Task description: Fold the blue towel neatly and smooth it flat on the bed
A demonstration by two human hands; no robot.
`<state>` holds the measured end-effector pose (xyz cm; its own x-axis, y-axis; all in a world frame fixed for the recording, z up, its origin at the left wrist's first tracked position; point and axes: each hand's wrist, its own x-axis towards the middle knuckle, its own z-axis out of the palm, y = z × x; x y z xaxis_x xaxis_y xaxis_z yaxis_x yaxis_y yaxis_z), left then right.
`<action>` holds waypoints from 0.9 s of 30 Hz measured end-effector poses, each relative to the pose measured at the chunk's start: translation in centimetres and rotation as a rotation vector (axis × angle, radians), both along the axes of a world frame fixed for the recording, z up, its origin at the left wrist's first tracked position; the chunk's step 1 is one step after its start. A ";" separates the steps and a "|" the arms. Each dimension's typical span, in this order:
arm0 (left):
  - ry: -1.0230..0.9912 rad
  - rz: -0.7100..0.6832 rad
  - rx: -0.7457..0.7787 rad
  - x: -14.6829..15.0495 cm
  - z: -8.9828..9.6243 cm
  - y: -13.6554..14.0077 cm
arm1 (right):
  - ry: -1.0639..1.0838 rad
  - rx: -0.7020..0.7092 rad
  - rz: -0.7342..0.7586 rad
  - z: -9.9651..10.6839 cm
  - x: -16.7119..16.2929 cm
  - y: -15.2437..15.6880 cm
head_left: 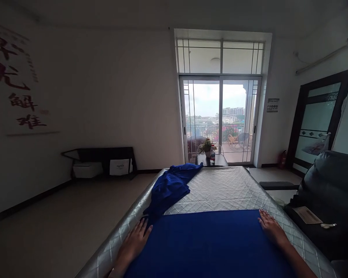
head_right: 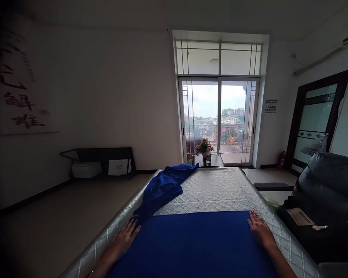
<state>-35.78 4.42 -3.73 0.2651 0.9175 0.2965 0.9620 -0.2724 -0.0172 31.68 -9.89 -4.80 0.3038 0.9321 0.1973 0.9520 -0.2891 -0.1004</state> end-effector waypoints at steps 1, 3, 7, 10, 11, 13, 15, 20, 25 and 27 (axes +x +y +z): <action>0.021 0.008 -0.054 0.2 0.2 -0.1 | 0.000 0.001 0.001 0.0 0.0 0.1; 0.077 0.017 -0.115 0.3 0.6 -0.4 | 0.002 0.003 0.001 0.0 0.0 0.1; 0.081 0.011 -0.147 0.2 1.0 -0.8 | 0.014 0.015 -0.026 0.5 -0.3 -0.3; 0.028 0.049 -0.154 0.5 1.7 -0.9 | -0.016 0.012 -0.051 1.5 -0.9 -0.6; -0.002 0.082 -0.145 0.9 2.1 -0.9 | -0.039 0.009 -0.047 2.0 -1.3 -0.7; -0.061 0.133 -0.093 2.6 3.2 -1.0 | -0.086 0.016 -0.015 3.2 -2.7 -0.6; -0.095 0.106 -0.028 5.5 4.5 -1.4 | -0.098 0.043 0.047 4.6 -5.5 -0.1; -0.111 -0.174 -0.063 16.3 6.7 -3.4 | 0.061 0.033 0.302 7.7 -17.2 2.3; -0.143 -0.313 -0.122 23.9 5.3 -4.5 | 0.190 -0.043 0.454 7.4 -26.1 4.4; -0.125 -0.306 -0.124 24.7 4.4 -4.7 | 0.211 -0.067 0.446 6.7 -27.1 4.7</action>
<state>-11.10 -0.24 0.64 0.5022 0.8321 0.2355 0.8279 -0.5413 0.1471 4.53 -5.15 1.89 -0.1003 0.9889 0.1093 0.9453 0.1289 -0.2995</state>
